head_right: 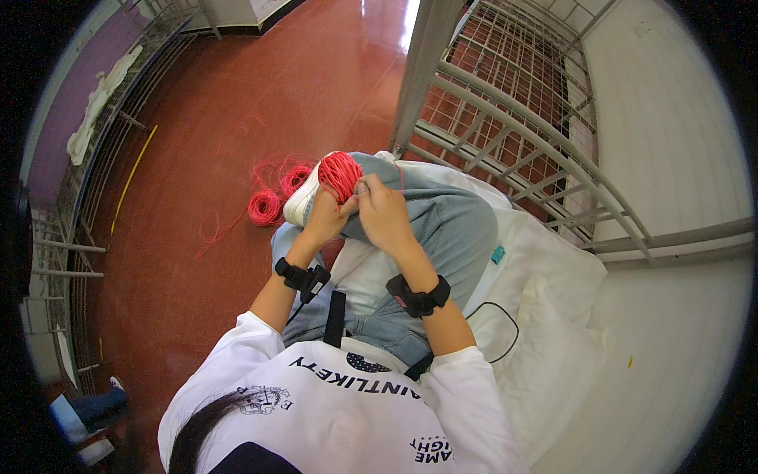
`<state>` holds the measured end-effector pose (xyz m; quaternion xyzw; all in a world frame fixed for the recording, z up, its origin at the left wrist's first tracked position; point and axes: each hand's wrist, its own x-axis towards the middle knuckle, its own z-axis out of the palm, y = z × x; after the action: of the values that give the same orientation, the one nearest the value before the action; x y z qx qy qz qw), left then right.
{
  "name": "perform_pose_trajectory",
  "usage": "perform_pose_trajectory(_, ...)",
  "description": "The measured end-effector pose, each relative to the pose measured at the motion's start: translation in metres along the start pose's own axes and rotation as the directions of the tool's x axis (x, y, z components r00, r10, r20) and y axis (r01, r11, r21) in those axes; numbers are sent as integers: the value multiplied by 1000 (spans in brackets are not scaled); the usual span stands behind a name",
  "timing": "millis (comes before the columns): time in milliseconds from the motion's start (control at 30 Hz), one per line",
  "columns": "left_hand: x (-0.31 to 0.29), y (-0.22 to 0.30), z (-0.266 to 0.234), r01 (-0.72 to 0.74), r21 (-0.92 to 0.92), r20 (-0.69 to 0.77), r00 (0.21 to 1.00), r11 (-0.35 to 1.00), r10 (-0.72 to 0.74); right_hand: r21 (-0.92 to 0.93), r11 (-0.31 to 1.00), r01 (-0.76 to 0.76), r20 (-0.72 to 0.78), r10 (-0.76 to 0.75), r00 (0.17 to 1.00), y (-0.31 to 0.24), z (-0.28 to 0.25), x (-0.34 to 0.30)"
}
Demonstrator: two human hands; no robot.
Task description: The person winds red yarn by hand into a ball while sitting on a bed.
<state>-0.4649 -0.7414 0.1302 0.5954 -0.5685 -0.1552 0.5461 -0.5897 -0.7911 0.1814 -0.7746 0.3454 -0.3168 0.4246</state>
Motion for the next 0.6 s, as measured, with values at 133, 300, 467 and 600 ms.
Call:
perform_pose_trajectory(133, -3, -4, 12, 42, -314, -81, 994, 949, -70, -78, 997, -17, 33, 20, 999, -7, 5, -1)
perform_pose_trajectory(300, 7, 14, 1, 331, -683, 84, 921, 651, -381, -282, 959, 32, 102, -3, 995, -15, 5, -5)
perform_pose_trajectory(467, 10, 14, 3, 388, -794, 20, 787, 469, -617, -335, 938, 92, 126, -52, 991, -23, 7, -7)
perform_pose_trajectory(600, 13, 6, 6, 397, -800, 19, 767, 450, -641, -231, 967, 110, 66, -97, 993, -7, 13, -9)
